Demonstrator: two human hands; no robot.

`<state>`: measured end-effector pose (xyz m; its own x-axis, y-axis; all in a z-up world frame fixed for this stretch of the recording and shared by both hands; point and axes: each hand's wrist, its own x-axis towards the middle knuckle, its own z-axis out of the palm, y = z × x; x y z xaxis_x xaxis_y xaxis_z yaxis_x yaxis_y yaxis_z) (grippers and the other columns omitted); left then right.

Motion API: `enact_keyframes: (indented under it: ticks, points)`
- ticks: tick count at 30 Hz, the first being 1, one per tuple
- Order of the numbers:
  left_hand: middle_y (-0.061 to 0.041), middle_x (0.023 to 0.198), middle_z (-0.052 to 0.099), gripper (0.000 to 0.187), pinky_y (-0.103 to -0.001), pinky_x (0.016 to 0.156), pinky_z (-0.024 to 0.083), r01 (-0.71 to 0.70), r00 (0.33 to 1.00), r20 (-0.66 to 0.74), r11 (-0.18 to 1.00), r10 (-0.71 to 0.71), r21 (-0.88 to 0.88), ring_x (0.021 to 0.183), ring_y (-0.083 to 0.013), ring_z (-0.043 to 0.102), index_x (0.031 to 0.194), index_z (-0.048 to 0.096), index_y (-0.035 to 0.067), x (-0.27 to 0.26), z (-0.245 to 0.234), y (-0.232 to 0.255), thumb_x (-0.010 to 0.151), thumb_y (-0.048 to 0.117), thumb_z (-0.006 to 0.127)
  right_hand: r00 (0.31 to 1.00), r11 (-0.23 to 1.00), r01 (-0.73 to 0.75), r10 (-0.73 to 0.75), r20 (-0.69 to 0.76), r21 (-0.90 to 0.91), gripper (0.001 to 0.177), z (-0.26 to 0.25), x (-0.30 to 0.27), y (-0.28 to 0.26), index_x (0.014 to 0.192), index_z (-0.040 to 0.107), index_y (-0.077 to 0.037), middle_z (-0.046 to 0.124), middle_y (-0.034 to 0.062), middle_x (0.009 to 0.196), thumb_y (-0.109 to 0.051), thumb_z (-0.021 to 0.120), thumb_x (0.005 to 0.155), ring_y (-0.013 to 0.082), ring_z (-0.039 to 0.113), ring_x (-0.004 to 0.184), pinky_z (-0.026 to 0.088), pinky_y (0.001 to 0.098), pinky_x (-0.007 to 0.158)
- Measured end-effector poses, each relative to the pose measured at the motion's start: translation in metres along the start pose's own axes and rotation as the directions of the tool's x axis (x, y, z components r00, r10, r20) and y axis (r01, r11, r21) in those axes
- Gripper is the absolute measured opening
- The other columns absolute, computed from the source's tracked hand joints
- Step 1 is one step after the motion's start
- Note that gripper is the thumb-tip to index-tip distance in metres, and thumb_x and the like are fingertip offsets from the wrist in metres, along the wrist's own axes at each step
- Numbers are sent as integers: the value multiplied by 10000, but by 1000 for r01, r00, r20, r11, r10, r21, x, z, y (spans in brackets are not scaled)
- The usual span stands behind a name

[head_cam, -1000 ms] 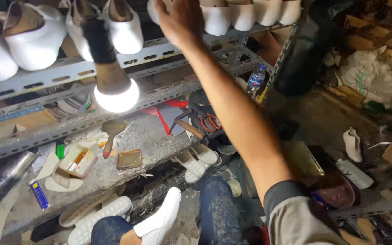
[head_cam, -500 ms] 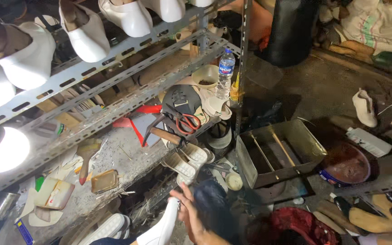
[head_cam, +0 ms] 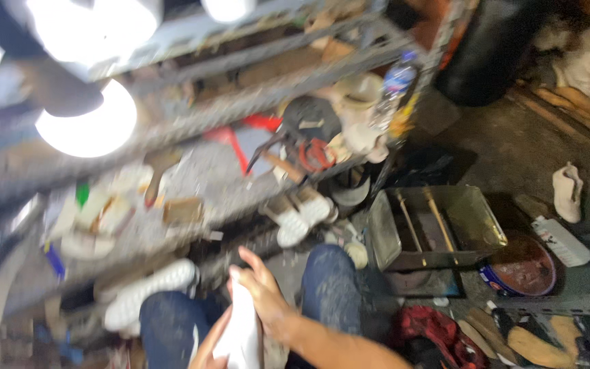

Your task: The person sits on the floor and cleans a white shoe by hand, rubbing the upper and sole surfaces. They rotate the shoe to access different sides and then place it on a shelf with other shoes.

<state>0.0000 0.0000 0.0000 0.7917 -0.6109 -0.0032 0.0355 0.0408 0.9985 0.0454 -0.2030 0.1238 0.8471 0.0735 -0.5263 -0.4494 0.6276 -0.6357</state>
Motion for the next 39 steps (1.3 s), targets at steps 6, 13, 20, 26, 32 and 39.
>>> enact_keyframes:
  ticks: [6,13,20,26,32,39]
  points:
    - [-251,1171,715,539,-530,832,587,-129,758,-475,610,-447,-782,968,-373,708,1393,540,17,-54,36,-12,916,262,601,804,541,593,-351,480,-597,779,27,77,3,1599,139,-37,514,226,1488,-277,557,987,269,526,1391,393,411,1165]
    - [-341,1326,611,1018,-546,930,481,-182,703,-276,210,-655,-961,1078,-461,609,1498,483,-45,-73,9,82,741,633,534,610,-725,454,-170,774,-517,690,38,184,-35,1538,476,-259,280,271,1623,-576,616,941,497,161,1514,166,691,1185]
    - [-342,1192,691,933,-548,814,581,-316,800,-417,289,-430,-904,972,-452,707,1444,503,-45,-75,-17,91,779,574,714,519,-803,411,-183,835,-432,639,59,194,-38,1413,612,-189,447,221,1469,-610,591,933,440,380,1339,315,621,988]
    - [-255,958,688,725,-447,672,622,-449,780,-585,453,-222,-770,785,-311,705,1381,532,-14,-48,-30,122,881,502,630,483,-759,433,-260,836,-486,565,46,176,-50,1333,664,-200,572,97,1202,-542,657,884,298,495,1085,334,461,812]
    - [-128,698,647,548,-313,514,581,-528,728,-683,682,56,-506,576,-152,651,1145,636,-3,-36,-38,121,857,462,603,527,-733,455,-235,817,-505,423,24,163,-53,1297,695,-191,619,105,1264,-352,774,914,336,493,1277,127,622,1081]
    - [-93,657,646,597,-345,528,578,-308,770,-618,940,158,-144,573,-136,597,1206,659,-31,-36,-41,133,750,350,722,551,-679,483,-254,795,-553,416,11,164,-53,1288,706,-175,635,131,1315,-308,795,903,388,456,1383,36,750,1118]
